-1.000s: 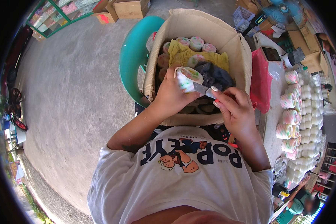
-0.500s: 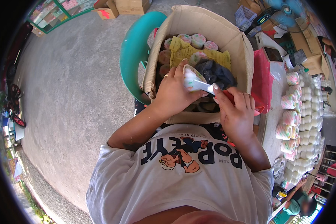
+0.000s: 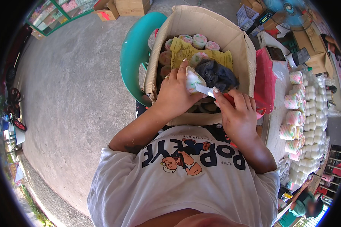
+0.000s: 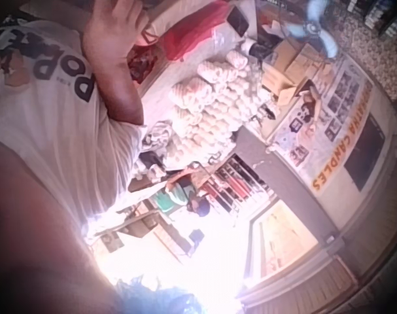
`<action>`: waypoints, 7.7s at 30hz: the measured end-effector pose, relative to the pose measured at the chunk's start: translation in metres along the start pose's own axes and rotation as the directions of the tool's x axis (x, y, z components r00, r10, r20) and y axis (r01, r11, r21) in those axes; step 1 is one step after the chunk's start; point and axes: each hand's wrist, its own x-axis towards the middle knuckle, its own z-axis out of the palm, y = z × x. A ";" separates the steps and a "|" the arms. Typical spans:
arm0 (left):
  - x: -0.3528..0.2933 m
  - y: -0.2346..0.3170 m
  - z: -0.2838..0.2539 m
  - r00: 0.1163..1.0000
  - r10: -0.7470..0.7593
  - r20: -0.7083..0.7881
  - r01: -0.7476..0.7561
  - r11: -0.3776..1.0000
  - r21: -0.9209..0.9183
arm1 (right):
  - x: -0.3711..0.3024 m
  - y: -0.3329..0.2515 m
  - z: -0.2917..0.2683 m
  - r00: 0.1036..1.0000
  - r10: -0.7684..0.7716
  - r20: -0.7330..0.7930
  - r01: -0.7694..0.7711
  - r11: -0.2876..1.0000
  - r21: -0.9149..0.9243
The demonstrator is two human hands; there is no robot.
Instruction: The person repeatedly picks up small cylindrical sponges from a cardboard box, wipes them with a gray cloth, and uses a red-handled utility knife to scrape or trim the sponge surface. The person handles the sponges one at a time, rotating them and returning them to the box after each wipe.
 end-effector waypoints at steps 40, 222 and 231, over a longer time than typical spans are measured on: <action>-0.001 -0.002 0.001 0.990 0.064 -0.129 -0.071 0.996 -0.052 | 0.005 0.001 0.010 0.962 0.249 0.112 -0.267 0.771 0.578; 0.002 -0.003 -0.009 0.868 0.136 0.477 0.495 -0.175 -0.851 | 0.056 0.059 -0.034 0.958 -0.286 -0.016 0.269 0.879 0.394; 0.004 -0.008 -0.006 0.848 0.176 0.499 0.522 -0.119 -0.845 | 0.047 0.067 -0.032 0.982 -0.148 0.116 0.040 0.768 0.639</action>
